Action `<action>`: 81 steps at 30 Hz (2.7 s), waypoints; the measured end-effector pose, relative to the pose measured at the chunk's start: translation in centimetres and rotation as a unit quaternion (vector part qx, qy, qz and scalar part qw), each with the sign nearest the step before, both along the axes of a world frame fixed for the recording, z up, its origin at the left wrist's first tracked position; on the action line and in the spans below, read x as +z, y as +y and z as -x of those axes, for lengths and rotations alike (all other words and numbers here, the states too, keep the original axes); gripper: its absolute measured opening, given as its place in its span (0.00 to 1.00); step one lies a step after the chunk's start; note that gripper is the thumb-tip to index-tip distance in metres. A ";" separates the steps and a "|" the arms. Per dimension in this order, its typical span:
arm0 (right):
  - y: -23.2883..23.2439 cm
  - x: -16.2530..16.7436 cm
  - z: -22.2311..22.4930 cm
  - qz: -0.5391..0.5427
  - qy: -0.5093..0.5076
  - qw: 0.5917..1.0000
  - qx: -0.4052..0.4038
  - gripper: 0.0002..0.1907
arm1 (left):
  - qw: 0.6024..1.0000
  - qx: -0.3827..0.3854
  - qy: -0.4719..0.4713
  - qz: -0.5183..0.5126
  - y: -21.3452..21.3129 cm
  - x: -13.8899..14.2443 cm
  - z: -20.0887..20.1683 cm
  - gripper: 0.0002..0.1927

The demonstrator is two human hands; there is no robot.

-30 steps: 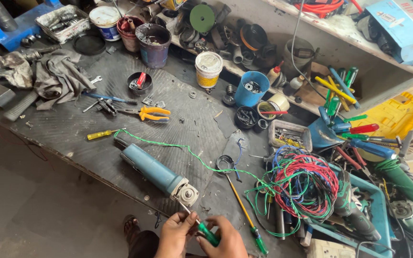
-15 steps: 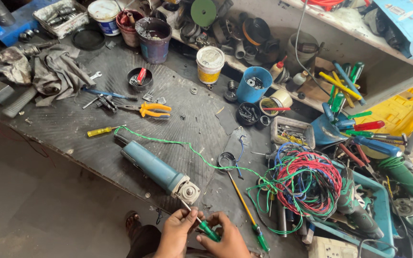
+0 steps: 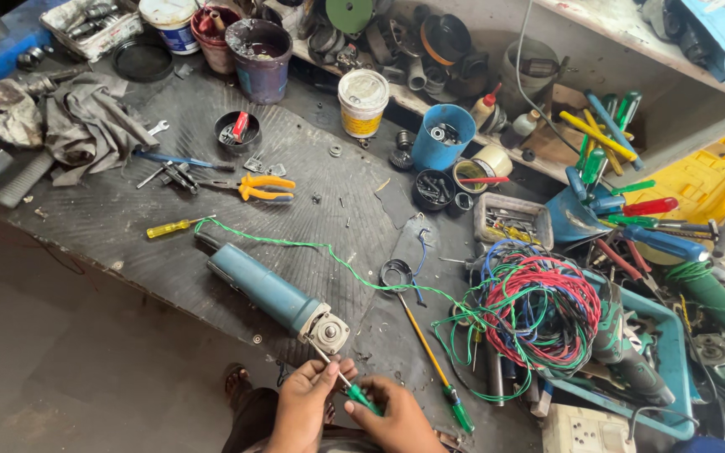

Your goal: The person repairs an angle grinder at a cluttered workbench. They use a green-handled screwdriver to loosen and remove screws from the grinder's gear housing, lift off the housing cover, handle internal parts, and continue unscrewing and repositioning the tool across the bench.

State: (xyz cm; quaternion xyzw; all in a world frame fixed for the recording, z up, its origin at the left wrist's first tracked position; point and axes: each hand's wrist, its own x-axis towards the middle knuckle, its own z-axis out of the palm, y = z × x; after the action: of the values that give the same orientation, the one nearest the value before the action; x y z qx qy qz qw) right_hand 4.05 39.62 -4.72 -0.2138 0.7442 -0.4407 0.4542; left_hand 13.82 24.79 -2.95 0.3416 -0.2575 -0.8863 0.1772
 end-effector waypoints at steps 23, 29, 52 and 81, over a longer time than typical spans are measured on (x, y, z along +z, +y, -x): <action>3.4 -2.6 2.7 0.096 0.177 0.971 -0.126 0.17 | 0.479 -0.059 0.029 0.875 -10.3 4.3 -1.3 0.12; 1.4 -1.5 3.0 0.101 0.175 0.949 -0.242 0.16 | 0.505 -0.073 0.101 0.854 -12.1 7.4 2.0 0.11; -3.7 2.5 -0.5 0.109 0.281 0.872 -0.386 0.16 | 0.442 -0.226 0.084 0.864 -22.2 12.4 15.5 0.07; 3.6 2.6 -2.7 0.110 0.307 0.945 0.001 0.20 | 0.990 -0.052 0.118 -0.060 -3.7 2.1 -6.4 0.10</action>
State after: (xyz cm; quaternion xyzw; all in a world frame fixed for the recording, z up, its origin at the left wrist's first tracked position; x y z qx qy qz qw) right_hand 6.72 43.19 -2.09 -0.3876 0.7945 -0.4322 0.1779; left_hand 20.23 21.13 -0.83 0.2308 -0.1980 -0.9424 0.1391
